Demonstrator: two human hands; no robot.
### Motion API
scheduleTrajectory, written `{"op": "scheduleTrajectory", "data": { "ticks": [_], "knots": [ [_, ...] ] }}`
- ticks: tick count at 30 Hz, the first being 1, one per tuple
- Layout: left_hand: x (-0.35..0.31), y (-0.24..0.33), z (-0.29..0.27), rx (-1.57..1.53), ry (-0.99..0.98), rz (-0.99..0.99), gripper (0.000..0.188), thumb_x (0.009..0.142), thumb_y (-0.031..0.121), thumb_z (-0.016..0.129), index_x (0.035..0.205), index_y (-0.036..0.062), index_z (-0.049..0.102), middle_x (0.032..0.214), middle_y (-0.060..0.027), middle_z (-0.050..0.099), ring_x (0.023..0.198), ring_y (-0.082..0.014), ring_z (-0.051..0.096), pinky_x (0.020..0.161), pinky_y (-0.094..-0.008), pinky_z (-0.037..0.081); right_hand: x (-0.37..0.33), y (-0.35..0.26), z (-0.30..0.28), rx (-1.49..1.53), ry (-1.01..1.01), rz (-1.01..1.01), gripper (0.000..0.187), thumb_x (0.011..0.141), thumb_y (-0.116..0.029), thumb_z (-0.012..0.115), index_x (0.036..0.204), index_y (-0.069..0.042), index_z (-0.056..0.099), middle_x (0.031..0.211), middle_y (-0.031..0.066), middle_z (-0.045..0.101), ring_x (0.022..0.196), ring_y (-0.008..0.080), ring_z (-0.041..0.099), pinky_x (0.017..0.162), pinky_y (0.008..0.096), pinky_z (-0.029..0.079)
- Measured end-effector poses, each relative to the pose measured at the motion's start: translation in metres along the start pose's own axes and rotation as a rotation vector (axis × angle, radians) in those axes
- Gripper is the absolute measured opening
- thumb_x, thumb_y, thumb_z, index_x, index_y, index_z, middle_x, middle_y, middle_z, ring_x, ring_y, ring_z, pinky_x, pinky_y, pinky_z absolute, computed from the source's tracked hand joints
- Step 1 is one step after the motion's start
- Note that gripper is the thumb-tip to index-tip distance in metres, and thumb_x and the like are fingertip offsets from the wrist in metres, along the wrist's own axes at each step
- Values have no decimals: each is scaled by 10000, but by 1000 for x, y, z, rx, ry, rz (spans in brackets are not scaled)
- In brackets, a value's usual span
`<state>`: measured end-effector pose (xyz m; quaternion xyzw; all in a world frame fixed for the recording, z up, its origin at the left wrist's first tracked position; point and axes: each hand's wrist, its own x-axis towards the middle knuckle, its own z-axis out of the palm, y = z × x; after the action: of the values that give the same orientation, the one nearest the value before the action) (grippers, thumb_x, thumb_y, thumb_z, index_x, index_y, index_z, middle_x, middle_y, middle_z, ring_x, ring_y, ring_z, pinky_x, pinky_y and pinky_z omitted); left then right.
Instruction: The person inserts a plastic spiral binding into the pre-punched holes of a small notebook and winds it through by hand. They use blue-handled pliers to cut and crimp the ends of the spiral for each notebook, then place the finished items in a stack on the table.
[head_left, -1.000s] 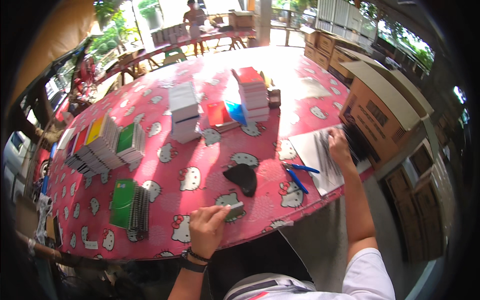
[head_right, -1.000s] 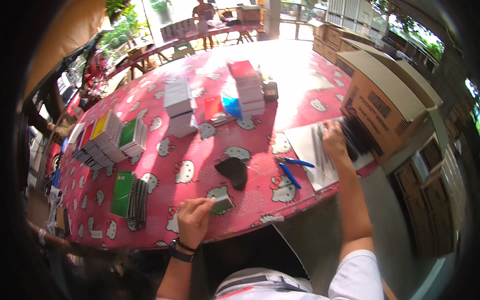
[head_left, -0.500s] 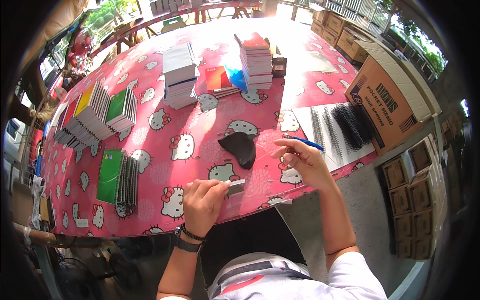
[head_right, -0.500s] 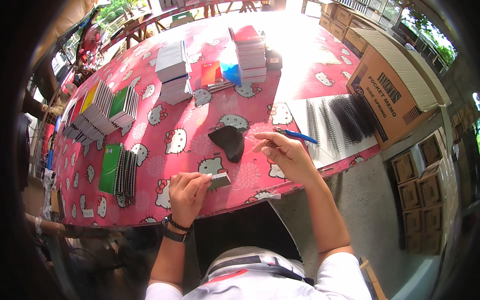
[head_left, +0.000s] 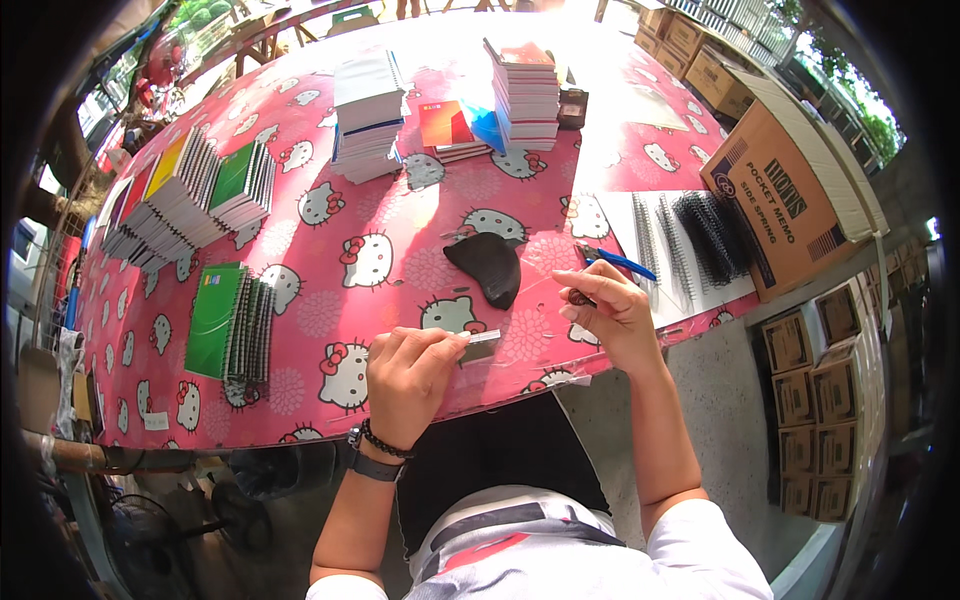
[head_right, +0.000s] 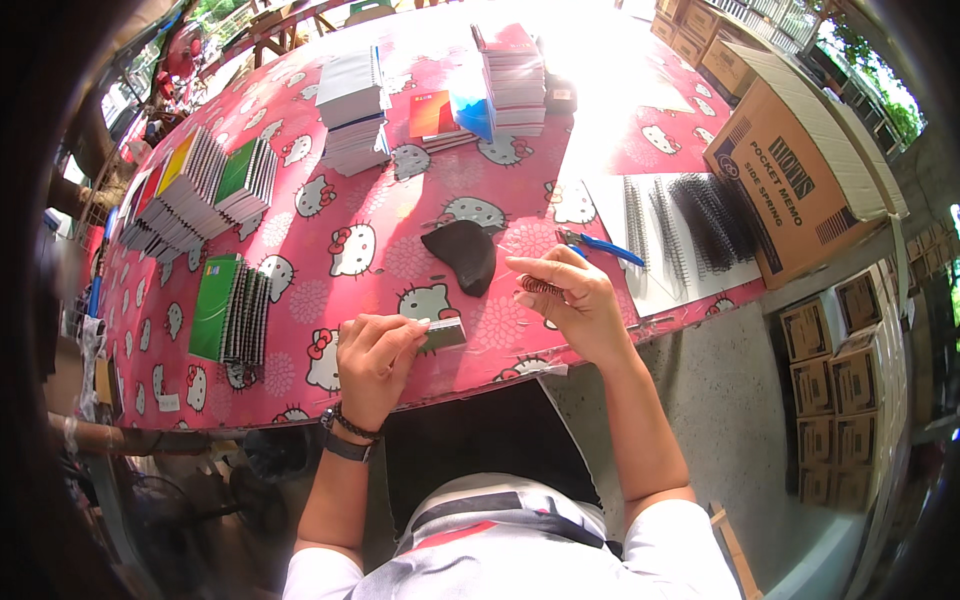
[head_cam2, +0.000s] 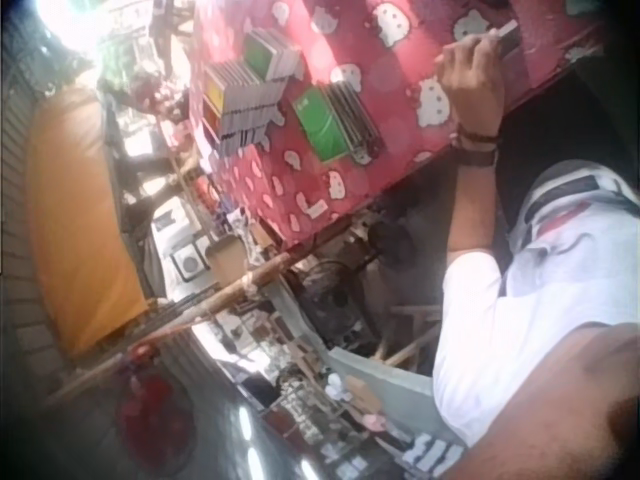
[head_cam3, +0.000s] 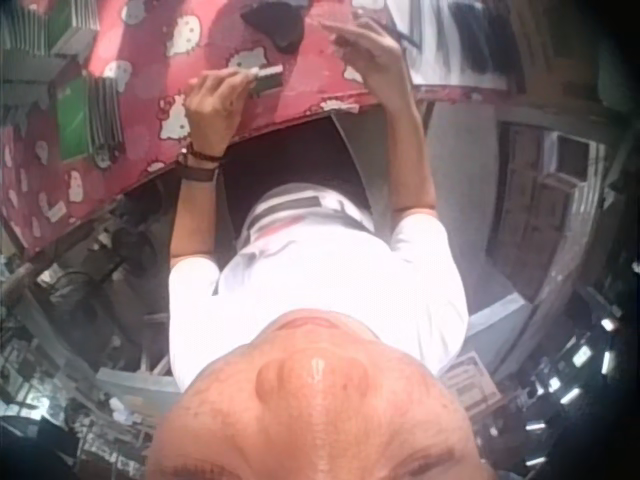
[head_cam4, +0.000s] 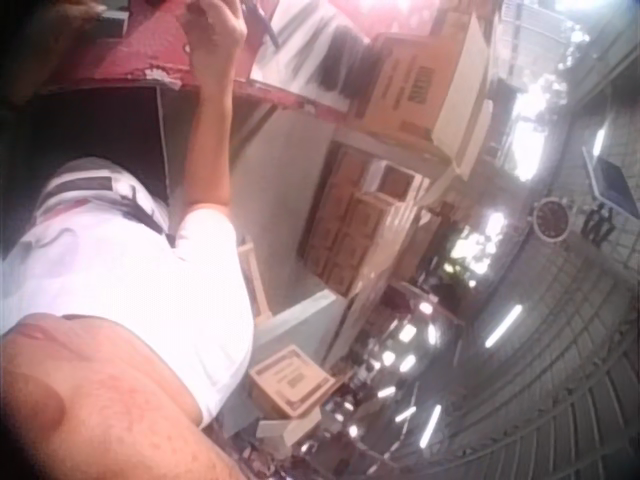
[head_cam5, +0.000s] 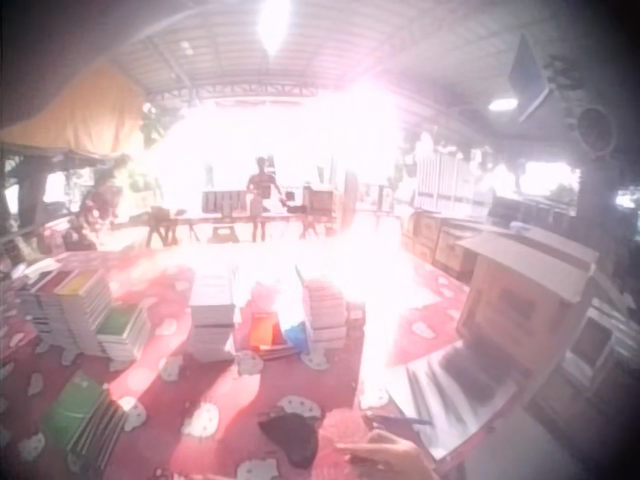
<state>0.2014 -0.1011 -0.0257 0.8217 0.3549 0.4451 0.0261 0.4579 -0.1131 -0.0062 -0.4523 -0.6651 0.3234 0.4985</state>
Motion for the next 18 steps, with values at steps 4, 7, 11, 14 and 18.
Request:
{"op": "scheduleTrajectory", "data": {
  "ticks": [4,7,11,14,18],
  "knots": [
    [-1,0,-2,-3,2,-4,185,716,65,727,887,109,674,817,-9,645,728,-175,574,655,-315,392,-2,4,13,333,124,18,274,750,43,706,1008,-35,653,919,29,600,793,72,545,668,246,463],
    [-1,0,-2,-10,3,-5,186,715,62,727,886,109,672,818,-9,647,725,-176,575,654,-316,392,-4,6,11,237,100,-28,258,753,30,715,990,-29,633,942,34,626,834,77,565,686,241,460],
    [0,1,-1,-18,-9,-5,187,711,50,726,880,107,671,819,-10,648,726,-180,575,655,-316,395,2,-19,-8,-33,218,-58,309,764,16,720,1049,-18,606,922,26,628,823,76,548,704,228,447],
    [-1,0,0,-2,-9,-6,167,727,68,705,881,118,667,811,6,641,733,-182,586,677,-320,412,11,-40,-33,188,493,-172,322,757,54,704,1034,-19,558,920,39,606,813,78,540,707,209,464],
    [1,3,-3,-3,-17,-26,172,723,55,706,884,105,675,815,-13,641,743,-189,590,678,-327,411,-9,-13,-37,150,494,42,284,747,104,680,896,-60,502,890,39,573,841,93,571,689,222,507]
  ]
}}
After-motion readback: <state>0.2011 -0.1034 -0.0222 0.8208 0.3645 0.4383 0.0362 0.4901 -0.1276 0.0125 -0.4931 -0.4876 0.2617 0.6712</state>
